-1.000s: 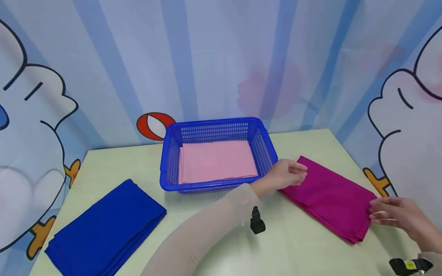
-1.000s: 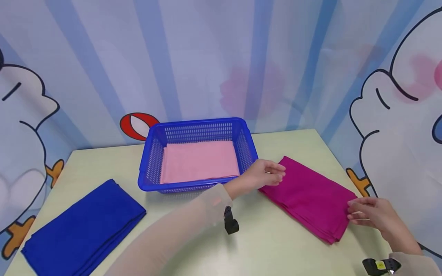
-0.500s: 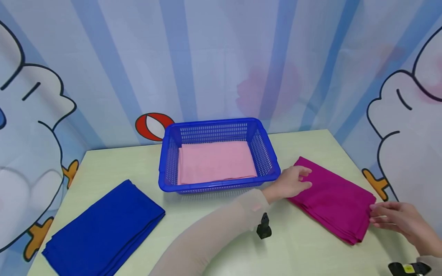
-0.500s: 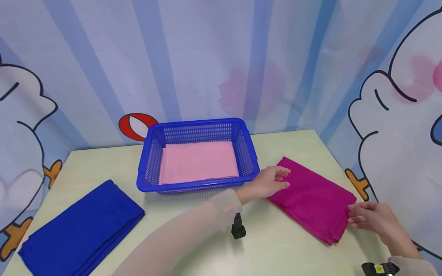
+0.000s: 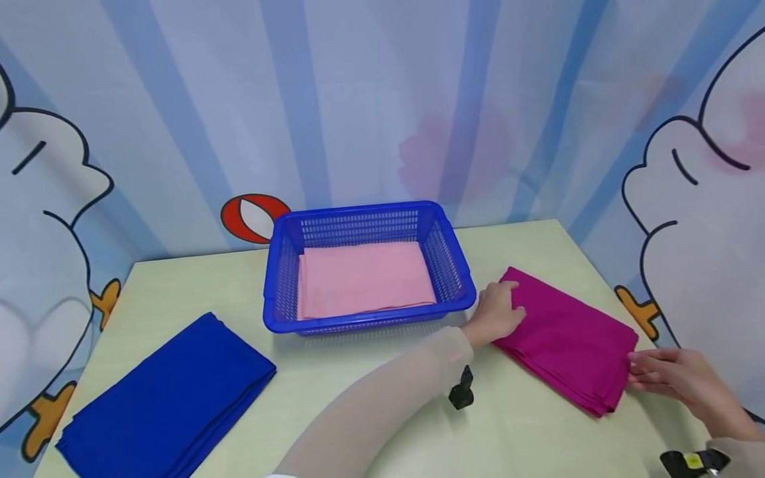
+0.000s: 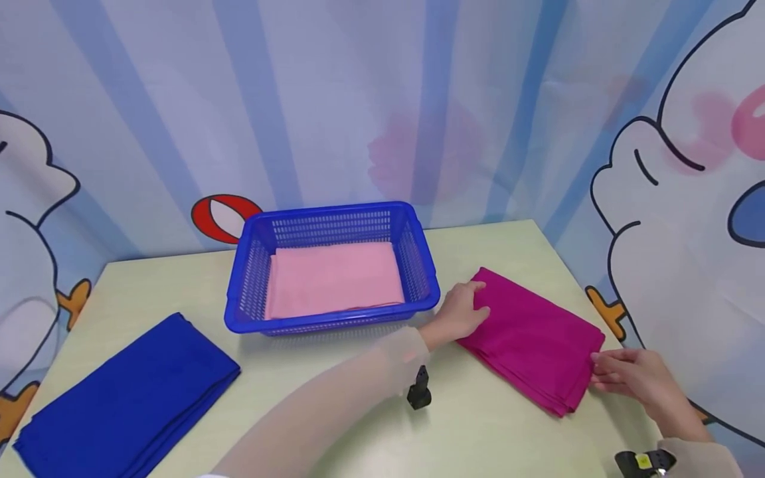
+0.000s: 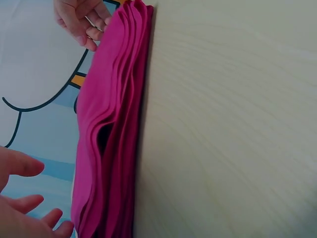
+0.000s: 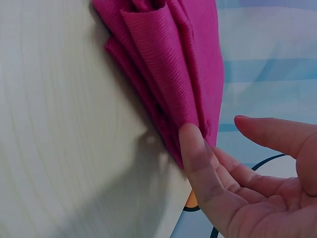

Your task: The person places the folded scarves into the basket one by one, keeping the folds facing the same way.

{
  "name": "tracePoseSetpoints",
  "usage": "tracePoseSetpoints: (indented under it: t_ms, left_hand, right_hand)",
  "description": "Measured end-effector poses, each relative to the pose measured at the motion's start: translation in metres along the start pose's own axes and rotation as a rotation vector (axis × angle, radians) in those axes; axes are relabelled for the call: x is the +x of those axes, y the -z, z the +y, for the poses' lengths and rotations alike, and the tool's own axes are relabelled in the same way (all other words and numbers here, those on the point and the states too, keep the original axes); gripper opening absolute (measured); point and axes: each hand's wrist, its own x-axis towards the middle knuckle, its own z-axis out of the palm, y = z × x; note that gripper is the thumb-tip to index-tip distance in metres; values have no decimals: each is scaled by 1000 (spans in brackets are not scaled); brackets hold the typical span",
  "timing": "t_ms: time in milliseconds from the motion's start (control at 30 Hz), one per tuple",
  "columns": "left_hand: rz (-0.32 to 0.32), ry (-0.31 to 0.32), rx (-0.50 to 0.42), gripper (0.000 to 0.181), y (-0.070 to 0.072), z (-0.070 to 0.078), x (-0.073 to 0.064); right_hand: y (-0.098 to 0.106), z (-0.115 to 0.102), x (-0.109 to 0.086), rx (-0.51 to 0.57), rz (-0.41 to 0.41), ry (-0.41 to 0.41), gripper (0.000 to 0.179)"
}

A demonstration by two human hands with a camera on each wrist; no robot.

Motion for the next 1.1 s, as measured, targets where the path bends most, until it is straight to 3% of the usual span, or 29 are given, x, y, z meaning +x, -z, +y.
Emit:
tracePoseSetpoints:
  t_ms: [133,367,633,900,1100]
  left_hand:
    - [24,10,90,46,-3,-3,4]
    - [32,90,57,52,-4,-9,11]
    - [1,120,144,49,-7,-12,15]
    - [18,226,136,42,-10,-13,22]
    - [19,267,102,37,-11,-14,26]
  right_hand:
    - [-1,1,1,-2,-6,-3,37]
    - [0,3,4,-21,5,-19,35]
    - [2,7,7,-22,3,-53,41]
    - [3,15,12,-18,-36,-68,48]
    - [2,17,12,42,-39,-85,42]
